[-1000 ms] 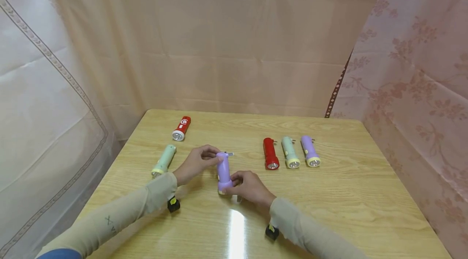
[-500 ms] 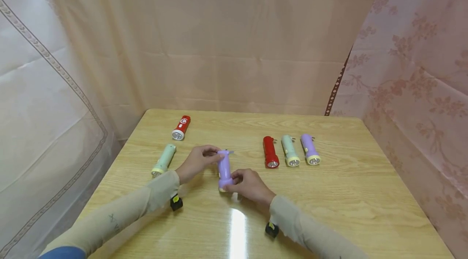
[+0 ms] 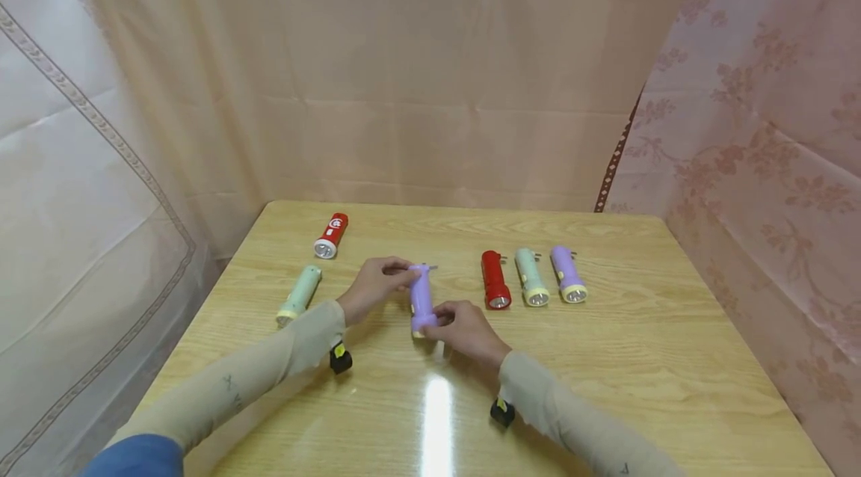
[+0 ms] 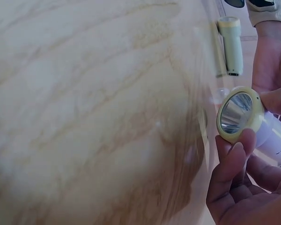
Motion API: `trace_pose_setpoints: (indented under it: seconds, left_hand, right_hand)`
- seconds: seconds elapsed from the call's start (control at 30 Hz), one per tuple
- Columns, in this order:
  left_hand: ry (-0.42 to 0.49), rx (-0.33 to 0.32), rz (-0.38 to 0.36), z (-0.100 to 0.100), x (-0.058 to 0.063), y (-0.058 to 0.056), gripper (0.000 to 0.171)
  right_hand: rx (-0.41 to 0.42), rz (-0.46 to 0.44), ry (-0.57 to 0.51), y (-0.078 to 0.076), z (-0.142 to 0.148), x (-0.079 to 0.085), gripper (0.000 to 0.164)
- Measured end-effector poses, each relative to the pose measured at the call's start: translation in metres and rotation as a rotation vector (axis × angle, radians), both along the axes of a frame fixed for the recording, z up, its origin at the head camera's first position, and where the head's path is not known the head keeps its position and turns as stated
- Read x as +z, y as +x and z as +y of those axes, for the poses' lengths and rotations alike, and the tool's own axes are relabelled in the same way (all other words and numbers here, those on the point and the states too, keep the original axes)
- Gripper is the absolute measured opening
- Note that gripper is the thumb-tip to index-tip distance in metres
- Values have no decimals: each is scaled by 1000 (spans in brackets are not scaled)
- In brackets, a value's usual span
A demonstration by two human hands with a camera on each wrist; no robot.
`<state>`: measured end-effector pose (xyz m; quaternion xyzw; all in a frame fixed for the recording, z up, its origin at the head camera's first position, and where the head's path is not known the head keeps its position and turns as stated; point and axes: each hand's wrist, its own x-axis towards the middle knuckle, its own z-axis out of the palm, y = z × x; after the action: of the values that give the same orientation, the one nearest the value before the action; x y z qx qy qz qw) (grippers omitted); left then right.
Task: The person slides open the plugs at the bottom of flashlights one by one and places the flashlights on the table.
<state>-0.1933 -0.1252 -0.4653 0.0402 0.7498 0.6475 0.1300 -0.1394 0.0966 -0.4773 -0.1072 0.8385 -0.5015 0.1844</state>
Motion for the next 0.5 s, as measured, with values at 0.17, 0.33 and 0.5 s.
trace_pose_setpoints:
  seconds: [0.17,0.33,0.5]
  left_hand:
    - [12,16,-5,7,-1,-9,42]
    - [13,24,-19,14,-1,-17,42]
    - [16,30,-22,21,-3,-26,40]
  right_hand:
    - [-32,-7,-10,-3,3,2,44]
    - [-91,-2,-2,-5,5,3,43]
    - [-141,4,12,-8,8,5,42]
